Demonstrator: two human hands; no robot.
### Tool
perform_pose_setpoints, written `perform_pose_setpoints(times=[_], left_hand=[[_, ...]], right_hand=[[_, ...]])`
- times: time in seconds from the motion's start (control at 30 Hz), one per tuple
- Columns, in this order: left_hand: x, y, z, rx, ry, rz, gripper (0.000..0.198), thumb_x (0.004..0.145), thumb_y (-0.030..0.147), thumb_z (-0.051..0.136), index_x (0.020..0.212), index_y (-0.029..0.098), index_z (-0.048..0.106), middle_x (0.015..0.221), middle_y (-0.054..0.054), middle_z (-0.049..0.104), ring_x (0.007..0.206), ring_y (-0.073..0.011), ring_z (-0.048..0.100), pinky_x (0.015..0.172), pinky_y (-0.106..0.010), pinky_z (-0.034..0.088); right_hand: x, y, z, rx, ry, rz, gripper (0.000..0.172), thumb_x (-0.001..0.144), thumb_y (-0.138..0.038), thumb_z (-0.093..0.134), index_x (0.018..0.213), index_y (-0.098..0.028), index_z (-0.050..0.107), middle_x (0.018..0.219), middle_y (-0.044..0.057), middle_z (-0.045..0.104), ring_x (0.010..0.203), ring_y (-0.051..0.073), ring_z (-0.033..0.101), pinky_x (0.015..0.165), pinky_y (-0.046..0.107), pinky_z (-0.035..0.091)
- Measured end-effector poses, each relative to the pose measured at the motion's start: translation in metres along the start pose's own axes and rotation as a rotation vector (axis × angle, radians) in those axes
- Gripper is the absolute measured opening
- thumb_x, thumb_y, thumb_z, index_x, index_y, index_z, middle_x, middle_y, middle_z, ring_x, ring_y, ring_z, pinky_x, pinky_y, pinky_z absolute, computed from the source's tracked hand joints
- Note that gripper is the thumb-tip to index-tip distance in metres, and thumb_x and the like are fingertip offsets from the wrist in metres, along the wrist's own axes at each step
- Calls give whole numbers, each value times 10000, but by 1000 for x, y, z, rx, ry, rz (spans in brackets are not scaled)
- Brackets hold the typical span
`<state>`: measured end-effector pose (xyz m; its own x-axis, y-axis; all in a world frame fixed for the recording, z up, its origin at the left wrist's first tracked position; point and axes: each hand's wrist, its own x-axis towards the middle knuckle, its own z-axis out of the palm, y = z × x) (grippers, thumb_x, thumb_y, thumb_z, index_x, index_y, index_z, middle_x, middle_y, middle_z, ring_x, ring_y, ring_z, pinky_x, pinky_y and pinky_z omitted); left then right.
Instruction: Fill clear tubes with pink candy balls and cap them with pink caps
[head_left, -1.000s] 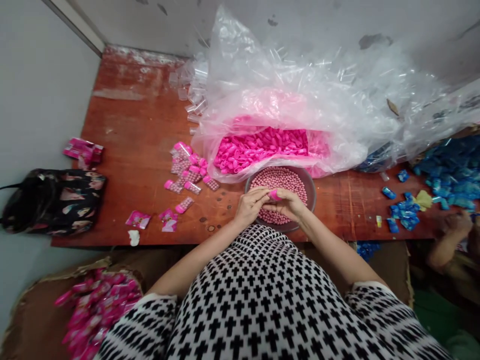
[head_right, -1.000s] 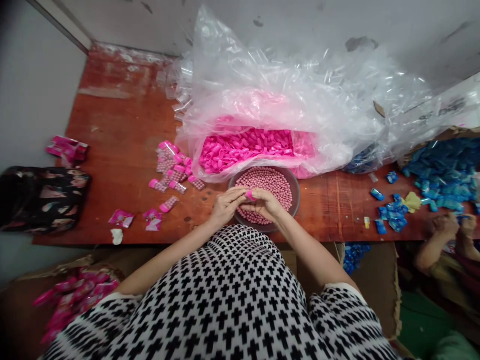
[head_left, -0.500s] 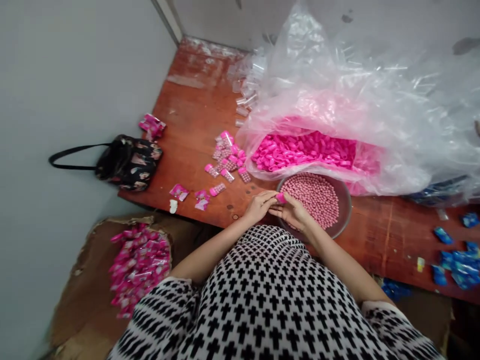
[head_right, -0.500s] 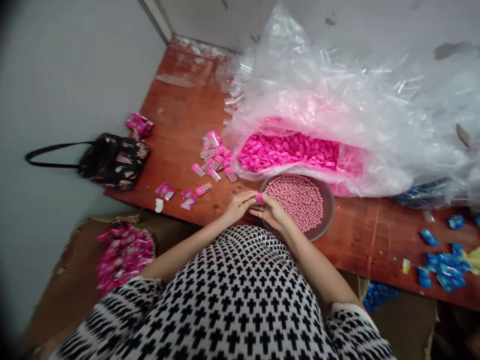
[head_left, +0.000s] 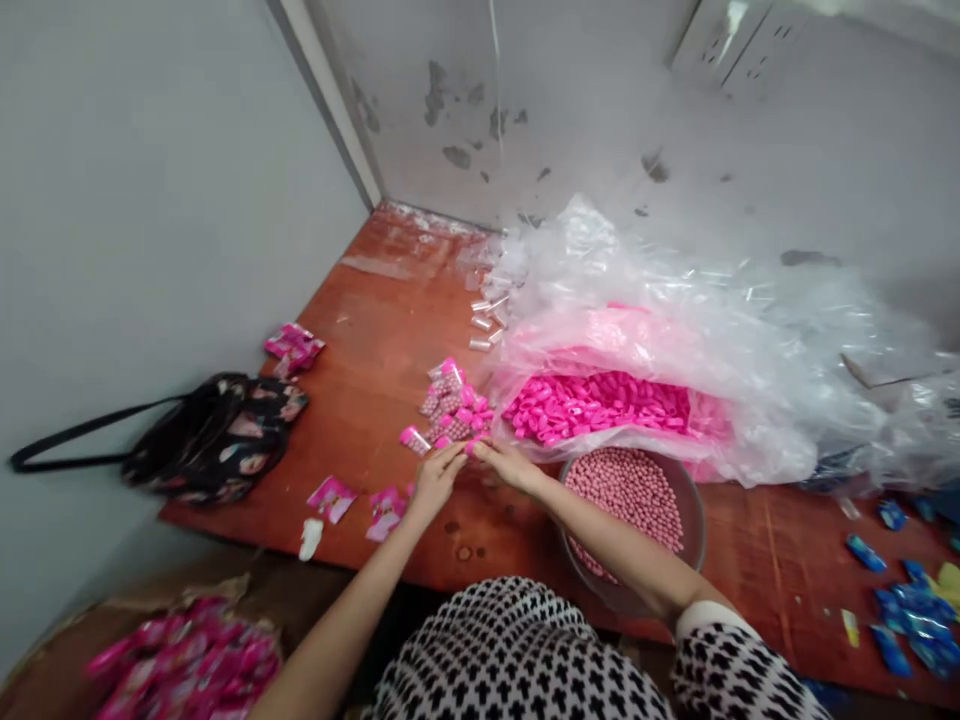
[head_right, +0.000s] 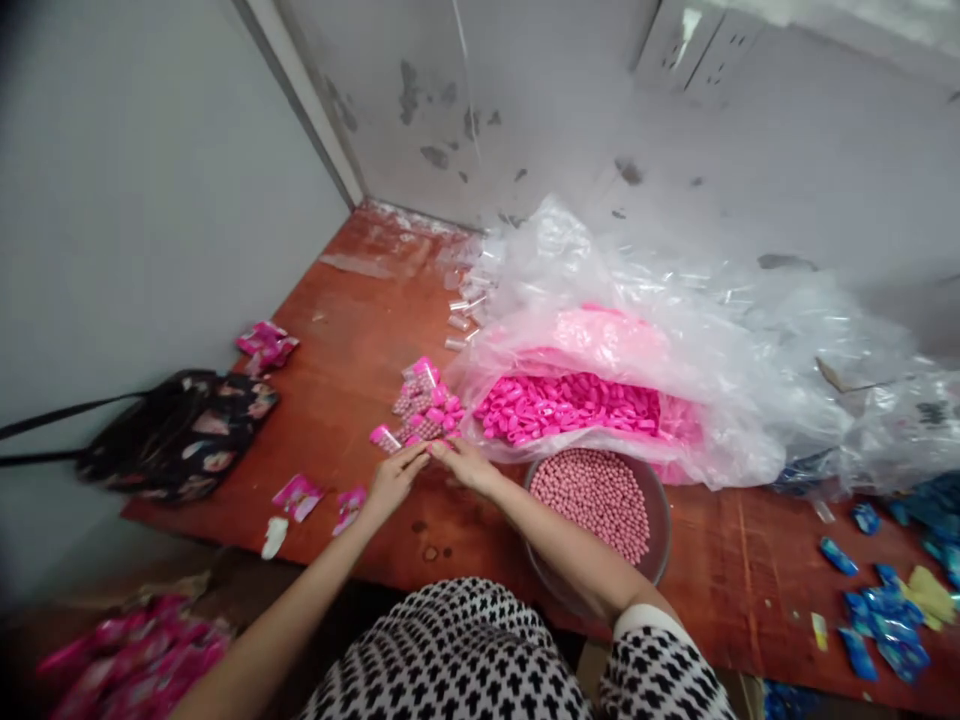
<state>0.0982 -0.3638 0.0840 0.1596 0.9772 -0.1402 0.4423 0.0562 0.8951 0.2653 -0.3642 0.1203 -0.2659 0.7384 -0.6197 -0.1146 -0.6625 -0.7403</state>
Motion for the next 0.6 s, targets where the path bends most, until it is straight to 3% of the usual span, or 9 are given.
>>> perform_pose_setpoints(times=[0.1,0.17,0.23,0.3,0.37,0.43,0.5,0.6], left_hand=[[37,-7,-26,94,29,47,343,783,431,536,1015,238,699,1127,-45,675,1122,-283,583,1025,-485,415],[65,7,-35,141,61,105,356,794,426,532,1068,251,678,1176,-46,649,1140,-292,568,1026,-493,415],[94,37,-32,161,92,186,358,815,415,515,1114,276,655,1186,-37,640,1132,-300,569,1018,-499,424],[123,81,-13,146,63,339,345,821,392,526,1151,355,621,1185,13,634,1125,-293,572,1021,-488,430],[154,132,22,82,-8,530,337,833,335,529,1156,399,601,1160,40,640,1096,-275,589,1014,-477,440],[188,182,70,12,-91,681,304,853,287,510,1131,330,626,1120,-7,654,1055,-255,606,973,-438,470],[229,228,127,-59,-152,783,272,863,279,493,1081,246,652,1076,-52,662,1024,-241,614,948,-394,479],[302,281,218,-88,-228,791,266,866,235,472,1062,193,647,1095,-64,654,1073,-222,584,983,-363,438]], right_hand=[[10,-48,-7,-292,30,-260,467,705,-523,667,1079,-247,619,1111,60,637,1054,255,572,967,458,413],[3,-86,-23,-417,24,-394,404,757,-493,624,1103,-284,619,1093,38,651,1027,254,598,934,442,447],[-9,-123,-51,-505,105,-492,320,800,-459,581,1095,-341,621,1038,2,673,988,240,621,893,419,478],[-23,-158,-95,-555,297,-556,280,800,-426,585,1067,-354,632,1041,-11,678,980,234,627,891,406,480],[-32,-188,-154,-577,556,-615,270,823,-404,553,1047,-287,648,1075,26,673,1006,232,616,903,395,469],[-35,-214,-224,-668,827,-630,248,816,-359,553,998,-231,663,1048,54,682,1004,234,610,935,401,441],[-31,-235,-297,-683,953,-594,240,806,-290,542,993,-192,657,1031,77,681,1014,250,596,965,444,403],[-19,-257,-398,-778,1165,-462,242,818,-247,500,983,-159,654,963,69,685,993,227,599,951,420,405]])
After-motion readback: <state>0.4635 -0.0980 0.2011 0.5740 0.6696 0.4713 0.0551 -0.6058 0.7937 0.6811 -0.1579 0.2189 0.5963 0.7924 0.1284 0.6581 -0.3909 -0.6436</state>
